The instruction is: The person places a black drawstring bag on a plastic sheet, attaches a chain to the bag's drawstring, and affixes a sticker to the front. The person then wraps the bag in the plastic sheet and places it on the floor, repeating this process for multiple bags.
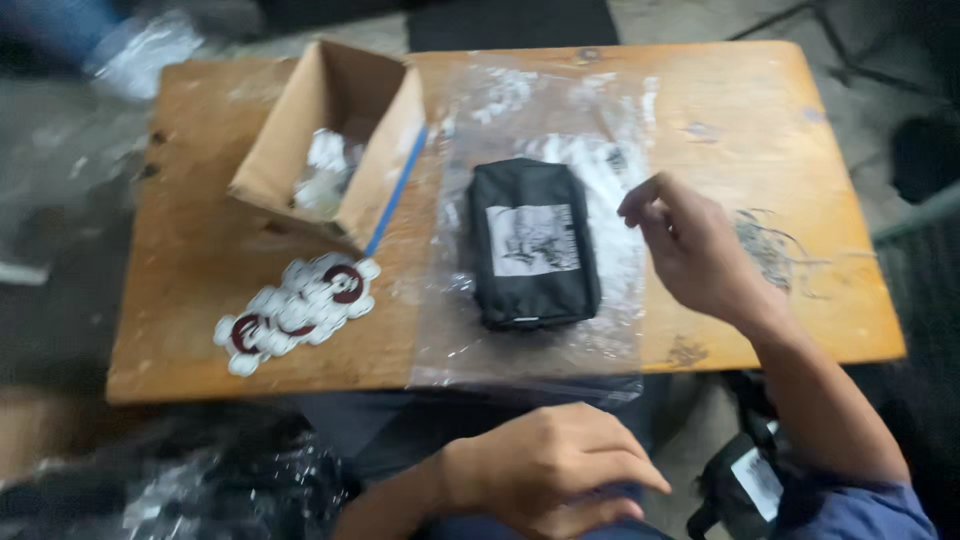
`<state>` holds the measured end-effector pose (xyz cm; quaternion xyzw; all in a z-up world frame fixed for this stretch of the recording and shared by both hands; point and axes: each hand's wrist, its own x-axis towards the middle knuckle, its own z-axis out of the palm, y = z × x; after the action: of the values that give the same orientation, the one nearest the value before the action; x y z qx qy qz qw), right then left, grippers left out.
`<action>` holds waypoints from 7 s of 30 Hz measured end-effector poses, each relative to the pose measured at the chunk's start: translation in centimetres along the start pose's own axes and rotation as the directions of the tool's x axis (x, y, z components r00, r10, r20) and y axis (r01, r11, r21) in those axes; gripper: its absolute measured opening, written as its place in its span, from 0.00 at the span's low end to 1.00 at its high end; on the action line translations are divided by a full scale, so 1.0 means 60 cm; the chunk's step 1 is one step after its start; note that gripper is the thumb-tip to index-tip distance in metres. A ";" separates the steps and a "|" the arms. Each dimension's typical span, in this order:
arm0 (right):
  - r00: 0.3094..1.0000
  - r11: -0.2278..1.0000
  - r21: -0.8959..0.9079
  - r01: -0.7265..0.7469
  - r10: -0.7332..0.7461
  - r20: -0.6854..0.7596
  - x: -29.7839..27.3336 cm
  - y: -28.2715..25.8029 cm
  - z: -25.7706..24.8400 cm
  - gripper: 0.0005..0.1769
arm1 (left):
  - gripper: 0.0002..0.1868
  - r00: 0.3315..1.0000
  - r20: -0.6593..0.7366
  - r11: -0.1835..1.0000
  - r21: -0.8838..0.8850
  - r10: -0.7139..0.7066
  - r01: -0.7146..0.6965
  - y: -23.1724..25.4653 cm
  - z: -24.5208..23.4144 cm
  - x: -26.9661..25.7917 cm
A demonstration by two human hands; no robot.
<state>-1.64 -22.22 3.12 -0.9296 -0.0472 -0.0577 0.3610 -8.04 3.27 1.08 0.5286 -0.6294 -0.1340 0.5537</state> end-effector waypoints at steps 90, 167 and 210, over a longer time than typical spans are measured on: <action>0.941 0.932 0.285 0.223 -0.129 -0.312 0.066 -0.004 0.145 0.18 | 0.04 0.875 -0.352 0.480 0.862 0.333 0.164 -0.291 -0.188 -0.003; 0.941 0.840 -0.424 -0.338 0.312 -0.132 0.126 0.154 0.177 0.07 | 0.12 0.913 -0.100 0.879 0.249 -0.394 0.407 -0.267 -0.186 -0.016; 0.657 0.929 0.370 0.002 -0.280 0.700 0.095 0.067 0.107 0.08 | 0.12 0.841 -0.361 0.859 0.167 -0.403 0.483 -0.313 -0.149 -0.028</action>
<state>4.99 -20.56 -3.48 -0.7889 -0.2721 0.3062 0.4581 8.87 0.73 -10.87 0.7408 -0.4045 -0.0926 0.5283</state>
